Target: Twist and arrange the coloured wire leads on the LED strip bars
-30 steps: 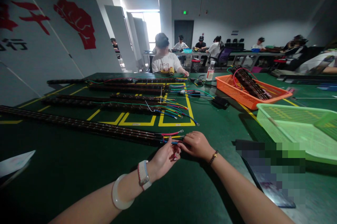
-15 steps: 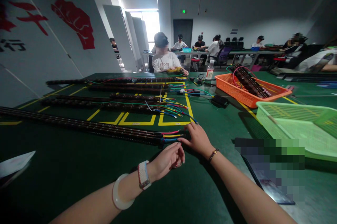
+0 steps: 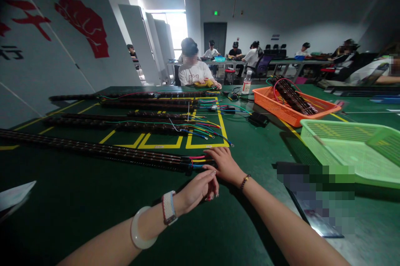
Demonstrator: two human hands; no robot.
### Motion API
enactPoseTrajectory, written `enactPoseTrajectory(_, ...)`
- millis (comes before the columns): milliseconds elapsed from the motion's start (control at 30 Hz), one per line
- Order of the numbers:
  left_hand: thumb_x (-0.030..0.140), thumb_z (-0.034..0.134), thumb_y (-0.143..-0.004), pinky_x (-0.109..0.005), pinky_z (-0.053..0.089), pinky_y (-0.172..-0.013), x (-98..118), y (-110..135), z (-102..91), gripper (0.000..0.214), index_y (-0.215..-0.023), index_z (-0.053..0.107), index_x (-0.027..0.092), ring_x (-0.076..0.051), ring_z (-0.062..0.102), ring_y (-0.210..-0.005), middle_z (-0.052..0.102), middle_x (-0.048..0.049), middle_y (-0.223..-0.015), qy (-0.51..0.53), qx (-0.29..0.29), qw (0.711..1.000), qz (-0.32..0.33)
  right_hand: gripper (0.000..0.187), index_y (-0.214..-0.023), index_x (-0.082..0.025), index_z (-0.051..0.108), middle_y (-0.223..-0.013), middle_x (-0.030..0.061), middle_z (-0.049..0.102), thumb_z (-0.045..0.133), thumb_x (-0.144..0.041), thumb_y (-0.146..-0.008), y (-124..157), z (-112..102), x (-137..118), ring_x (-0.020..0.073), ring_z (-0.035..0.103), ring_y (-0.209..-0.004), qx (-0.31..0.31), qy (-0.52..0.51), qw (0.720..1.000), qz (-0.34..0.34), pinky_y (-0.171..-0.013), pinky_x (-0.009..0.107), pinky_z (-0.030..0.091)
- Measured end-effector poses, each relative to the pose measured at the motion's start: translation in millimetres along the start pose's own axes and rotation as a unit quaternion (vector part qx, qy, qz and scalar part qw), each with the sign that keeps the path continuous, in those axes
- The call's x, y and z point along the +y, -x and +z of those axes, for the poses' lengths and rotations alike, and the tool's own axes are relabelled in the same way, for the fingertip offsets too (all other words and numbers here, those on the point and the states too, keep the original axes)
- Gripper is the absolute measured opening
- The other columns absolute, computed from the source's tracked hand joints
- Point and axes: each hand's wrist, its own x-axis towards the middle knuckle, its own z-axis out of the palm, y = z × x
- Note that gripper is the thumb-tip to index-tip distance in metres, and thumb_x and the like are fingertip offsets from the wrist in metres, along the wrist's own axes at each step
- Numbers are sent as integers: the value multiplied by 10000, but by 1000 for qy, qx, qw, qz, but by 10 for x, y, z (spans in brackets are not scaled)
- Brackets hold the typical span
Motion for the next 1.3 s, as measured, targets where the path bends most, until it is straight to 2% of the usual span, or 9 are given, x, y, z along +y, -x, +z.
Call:
enactPoseTrajectory(267, 415, 420, -859, -232, 260, -493, -10, -16, -4, 296, -708, 468, 165, -74, 434, -464, 555, -1, -598, 2, -8, 1000, 3, 328, -923, -190, 656, -845, 58, 634, 593, -493, -814, -127, 64, 4, 199, 546, -851, -40, -42, 998, 28, -826, 366, 362)
enactPoseTrajectory(400, 435, 428, -859, -231, 262, -500, -24, -19, -7, 311, -718, 478, 163, -74, 438, -473, 557, 0, -605, 6, -7, 1000, -2, 312, -786, -163, 648, -732, 43, 615, 589, -467, -825, -147, 46, -21, 160, 540, -711, -56, -72, 996, 12, -685, 283, 390)
enactPoseTrajectory(567, 542, 426, -844, -240, 317, -532, -15, -33, -58, 433, -744, 532, 134, -107, 511, -524, 601, -51, -648, 44, -33, 998, -23, 269, -737, -170, 651, -689, 34, 609, 589, -410, -843, -118, 71, -56, 151, 512, -683, 1, -24, 999, -24, -660, 276, 365)
enactPoseTrajectory(667, 687, 269, -821, -297, 402, -636, 6, -50, -95, 689, -852, 588, 78, -188, 612, -665, 648, -148, -766, 105, -94, 985, -98, 207, -767, -179, 667, -701, 36, 621, 577, -337, -865, -92, 95, -50, 159, 503, -714, 42, 23, 997, -68, -691, 296, 352)
enactPoseTrajectory(733, 742, 180, -790, -350, 426, -748, 11, -63, -106, 833, -915, 601, 34, -230, 636, -758, 654, -202, -846, 134, -103, 978, -125, 186, -779, -176, 667, -710, 37, 623, 547, -272, -884, -77, 96, -51, 158, 497, -726, 63, 46, 992, -96, -704, 304, 344)
enactPoseTrajectory(833, 713, 168, -812, -408, 404, -883, -3, -78, -95, 830, -1085, 554, 31, -253, 645, -865, 646, -223, -978, 176, -66, 977, -103, 239, -718, -170, 645, -690, 35, 602, 507, -241, -900, -54, 64, -81, 154, 481, -721, 63, 91, 984, -143, -706, 315, 334)
enactPoseTrajectory(933, 610, 268, -871, -446, 395, -925, -31, -78, -61, 642, -1172, 483, 86, -247, 643, -907, 637, -198, -1031, 229, 2, 972, -50, 274, -691, -175, 627, -700, 36, 600, 479, -237, -912, -34, 21, -122, 156, 473, -724, 54, 132, 971, -193, -704, 327, 326)
enactPoseTrajectory(1133, 343, 428, -915, -324, 453, -873, -79, -90, -3, 225, -896, 542, 150, -139, 607, -848, 633, -72, -918, 332, 114, 936, 35, 233, -818, -196, 648, -764, 35, 626, 442, -193, -927, 11, 20, -118, 163, 487, -739, 28, 160, 962, -220, -721, 341, 346)
enactPoseTrajectory(1300, 235, 468, -904, -258, 470, -820, -100, -112, 1, 117, -843, 533, 160, -88, 580, -765, 612, -23, -839, 357, 164, 917, 66, 236, -890, -199, 654, -833, 53, 641, 425, -156, -925, 15, 6, -120, 172, 513, -787, 1, 164, 957, -240, -783, 361, 367)
